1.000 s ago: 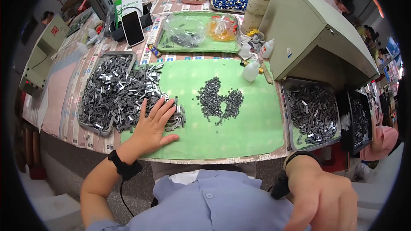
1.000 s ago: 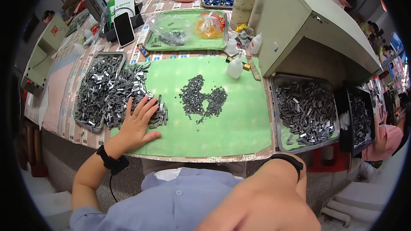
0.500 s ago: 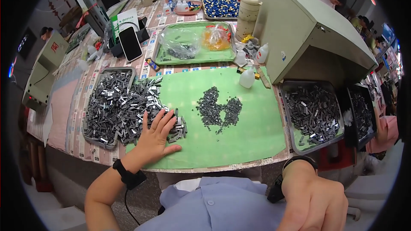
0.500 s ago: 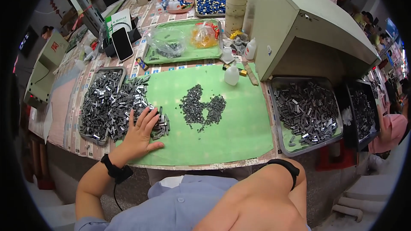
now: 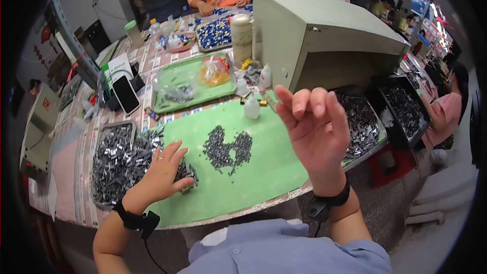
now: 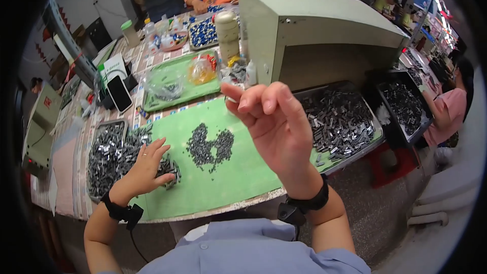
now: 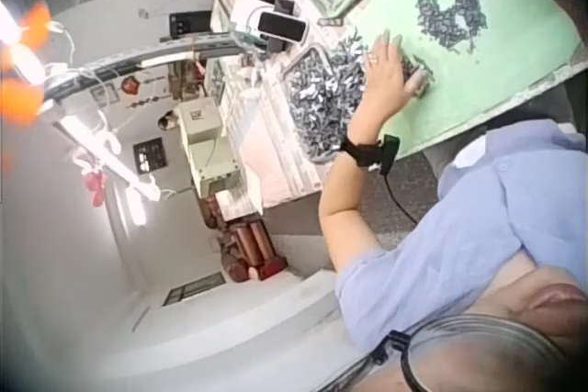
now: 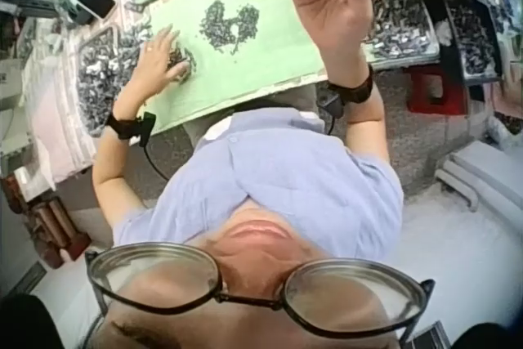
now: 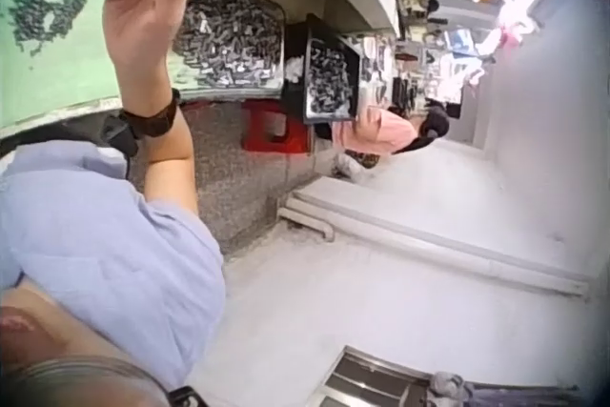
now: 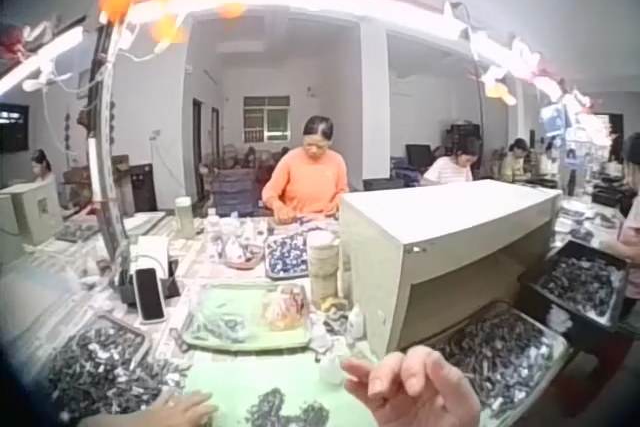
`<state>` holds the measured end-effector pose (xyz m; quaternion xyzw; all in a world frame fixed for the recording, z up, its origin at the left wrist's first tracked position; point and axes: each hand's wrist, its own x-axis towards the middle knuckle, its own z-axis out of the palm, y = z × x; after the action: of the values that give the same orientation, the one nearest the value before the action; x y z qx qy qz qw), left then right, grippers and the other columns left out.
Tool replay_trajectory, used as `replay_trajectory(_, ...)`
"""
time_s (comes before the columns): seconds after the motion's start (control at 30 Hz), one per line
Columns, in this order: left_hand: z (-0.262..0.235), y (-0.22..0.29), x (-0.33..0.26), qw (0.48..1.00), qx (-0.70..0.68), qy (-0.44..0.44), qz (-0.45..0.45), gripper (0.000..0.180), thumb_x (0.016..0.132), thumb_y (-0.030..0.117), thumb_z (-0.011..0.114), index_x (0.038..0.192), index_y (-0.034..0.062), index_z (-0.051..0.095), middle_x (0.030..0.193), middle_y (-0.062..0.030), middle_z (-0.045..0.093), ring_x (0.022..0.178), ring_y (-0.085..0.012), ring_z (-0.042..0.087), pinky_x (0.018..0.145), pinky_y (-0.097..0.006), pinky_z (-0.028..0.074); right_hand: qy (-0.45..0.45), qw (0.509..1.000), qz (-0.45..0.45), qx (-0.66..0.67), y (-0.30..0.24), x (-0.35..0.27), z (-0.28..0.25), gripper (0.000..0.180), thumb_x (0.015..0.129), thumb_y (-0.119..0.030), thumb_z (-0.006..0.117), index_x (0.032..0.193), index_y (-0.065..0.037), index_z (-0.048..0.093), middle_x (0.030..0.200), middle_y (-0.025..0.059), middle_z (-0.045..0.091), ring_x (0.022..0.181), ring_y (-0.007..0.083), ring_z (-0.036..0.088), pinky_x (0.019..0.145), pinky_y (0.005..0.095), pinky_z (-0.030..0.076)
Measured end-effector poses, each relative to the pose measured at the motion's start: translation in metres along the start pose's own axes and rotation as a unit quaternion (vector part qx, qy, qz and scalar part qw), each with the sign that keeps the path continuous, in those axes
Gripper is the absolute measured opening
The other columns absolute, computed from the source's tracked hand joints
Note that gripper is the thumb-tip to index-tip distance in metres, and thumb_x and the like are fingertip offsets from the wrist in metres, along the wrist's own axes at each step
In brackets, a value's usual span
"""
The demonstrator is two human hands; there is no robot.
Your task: Assembling small grey plastic components by applying glue and joining them.
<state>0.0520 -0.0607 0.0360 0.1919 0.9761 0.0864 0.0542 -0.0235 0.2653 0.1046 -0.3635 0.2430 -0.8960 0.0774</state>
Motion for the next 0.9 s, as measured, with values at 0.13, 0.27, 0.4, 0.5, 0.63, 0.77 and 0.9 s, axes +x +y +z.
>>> replay_trajectory(0.13,0.014,-0.014,0.028,0.998,-0.032,-0.015,-0.060,0.075,0.082,0.039,0.066,0.136,-0.0029,0.033,0.145,-0.0269,0.029,0.135,-0.0405,0.028,0.111,-0.054,0.016,0.014,1.000,-0.008,0.000,0.000,0.003,-0.005,0.034,0.103,-0.027,0.028,0.081,-0.009,0.047,0.094,0.0127,0.060,0.124,0.0334,0.047,0.104,0.0396,0.041)
replay_trajectory(0.27,0.022,-0.014,0.040,0.994,-0.053,0.008,-0.093,0.069,0.088,0.036,0.061,0.136,-0.0050,0.032,0.144,-0.0289,0.029,0.135,-0.0409,0.027,0.112,-0.053,0.016,0.041,0.999,-0.001,-0.001,0.004,0.009,-0.018,0.034,0.103,-0.027,0.029,0.080,-0.009,0.047,0.092,0.0119,0.060,0.123,0.0331,0.048,0.104,0.0401,0.041)
replay_trajectory(0.4,0.022,-0.031,0.047,0.988,-0.096,0.052,-0.110,0.065,0.091,0.033,0.057,0.135,-0.0066,0.032,0.143,-0.0337,0.027,0.135,-0.0440,0.027,0.112,-0.052,0.016,0.067,0.998,0.000,0.008,0.012,0.023,-0.031,0.035,0.103,-0.028,0.029,0.081,-0.008,0.047,0.091,0.0113,0.059,0.120,0.0325,0.051,0.103,0.0412,0.041)
replay_trajectory(0.5,0.023,-0.029,0.053,0.993,-0.058,0.001,-0.105,0.070,0.090,0.037,0.057,0.137,-0.0073,0.029,0.144,-0.0368,0.021,0.136,-0.0479,0.021,0.112,-0.051,0.015,0.076,0.992,-0.051,-0.086,0.018,0.027,-0.054,0.035,0.102,-0.029,0.031,0.082,-0.006,0.048,0.090,0.0117,0.059,0.115,0.0318,0.054,0.101,0.0416,0.041)
replay_trajectory(0.63,0.017,-0.025,0.054,0.992,-0.041,-0.037,-0.114,0.078,0.086,0.042,0.059,0.138,-0.0067,0.028,0.144,-0.0380,0.017,0.136,-0.0499,0.017,0.112,-0.052,0.016,0.156,0.948,-0.080,-0.265,0.041,0.021,-0.080,0.027,0.101,-0.022,0.038,0.082,-0.005,0.047,0.086,0.0128,0.058,0.097,0.0282,0.060,0.095,0.0422,0.044)
replay_trajectory(0.77,0.014,-0.022,0.051,0.991,-0.040,-0.033,-0.125,0.080,0.083,0.038,0.064,0.138,-0.0074,0.028,0.146,-0.0361,0.017,0.137,-0.0489,0.017,0.112,-0.050,0.015,0.164,0.940,-0.085,-0.287,0.054,0.013,-0.087,0.017,0.101,-0.016,0.041,0.092,-0.003,0.049,0.091,0.0095,0.058,0.099,0.0213,0.057,0.095,0.0362,0.042)
replay_trajectory(0.9,0.011,-0.025,0.062,0.984,-0.091,-0.053,-0.140,0.088,0.080,0.042,0.066,0.139,-0.0082,0.024,0.145,-0.0389,0.012,0.137,-0.0512,0.011,0.113,-0.053,0.009,0.245,0.907,-0.055,-0.338,0.059,0.008,-0.089,0.005,0.098,-0.009,0.044,0.098,-0.004,0.045,0.098,0.0100,0.056,0.100,0.0179,0.054,0.097,0.0347,0.039)
